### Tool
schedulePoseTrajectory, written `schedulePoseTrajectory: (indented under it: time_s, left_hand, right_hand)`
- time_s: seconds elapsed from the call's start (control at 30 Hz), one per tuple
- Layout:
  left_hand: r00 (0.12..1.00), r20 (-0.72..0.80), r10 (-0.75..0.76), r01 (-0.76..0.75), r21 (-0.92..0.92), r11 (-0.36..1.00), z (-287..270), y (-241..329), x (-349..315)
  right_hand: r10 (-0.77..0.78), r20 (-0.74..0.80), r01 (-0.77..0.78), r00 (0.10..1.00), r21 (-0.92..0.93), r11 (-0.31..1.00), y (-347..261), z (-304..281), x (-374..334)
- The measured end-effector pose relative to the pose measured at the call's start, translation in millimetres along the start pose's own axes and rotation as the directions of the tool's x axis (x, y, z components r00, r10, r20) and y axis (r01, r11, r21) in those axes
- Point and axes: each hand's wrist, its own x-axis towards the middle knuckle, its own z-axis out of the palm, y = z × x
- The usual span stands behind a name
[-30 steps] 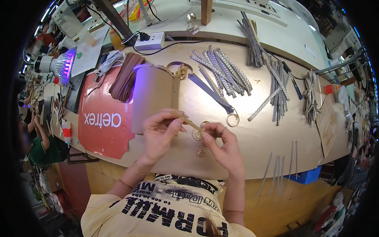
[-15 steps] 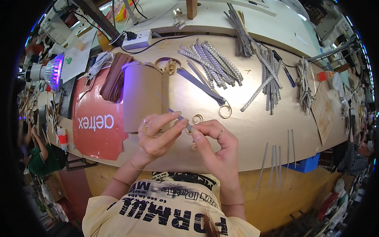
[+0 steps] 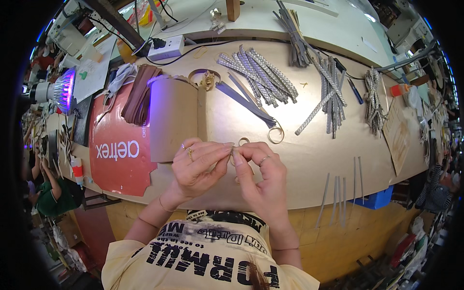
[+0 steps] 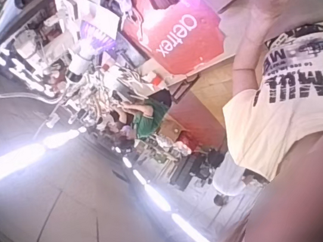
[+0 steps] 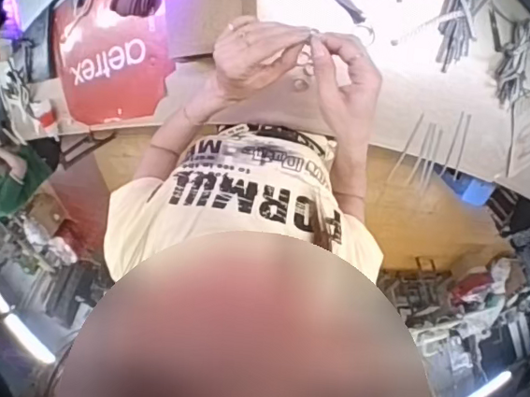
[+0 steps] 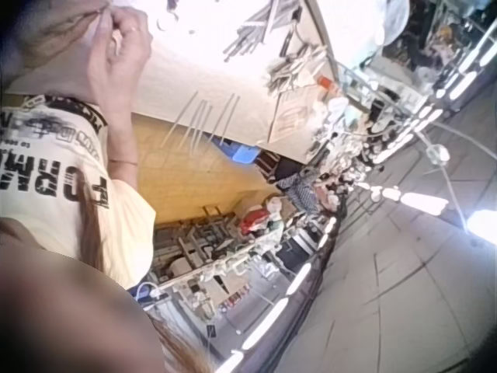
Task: The person repeatedly picks up small circular pieces and thin strips from a workbench, inserts the strips into the circles, and places the assembled units back on the table. The person also gathers and stacks several finished braided cords and briefly walks to a trash bin to discard a small item.
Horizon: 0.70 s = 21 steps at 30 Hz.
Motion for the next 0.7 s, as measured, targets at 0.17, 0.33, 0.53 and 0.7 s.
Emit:
schedulePoseTrajectory:
  time_s: [0.17,0.33,0.53,0.7]
  left_hand:
    - [0.993,-0.003,-0.122,0.122,-0.078,0.99,0.4,3.2,0.8]
    - [0.984,0.025,-0.179,0.18,-0.115,0.977,-1.5,4.2,2.2]
    - [0.735,0.052,-0.676,0.624,-0.443,0.643,-12.2,-0.4,2.3]
    - [0.518,-0.042,-0.854,0.176,-0.972,0.154,-97.3,-67.0,1.8]
  right_hand:
    - [-0.004,-0.008,0.003,1.0,-0.071,0.997,4.8,4.7,0.4]
    - [-0.074,0.003,0.073,0.997,-0.179,0.981,7.9,7.5,2.9]
    - [-0.107,0.004,0.107,0.994,-0.168,0.98,16.6,2.5,2.0]
    - [0.079,-0.053,-0.084,0.995,-0.101,0.991,46.8,-23.2,2.1]
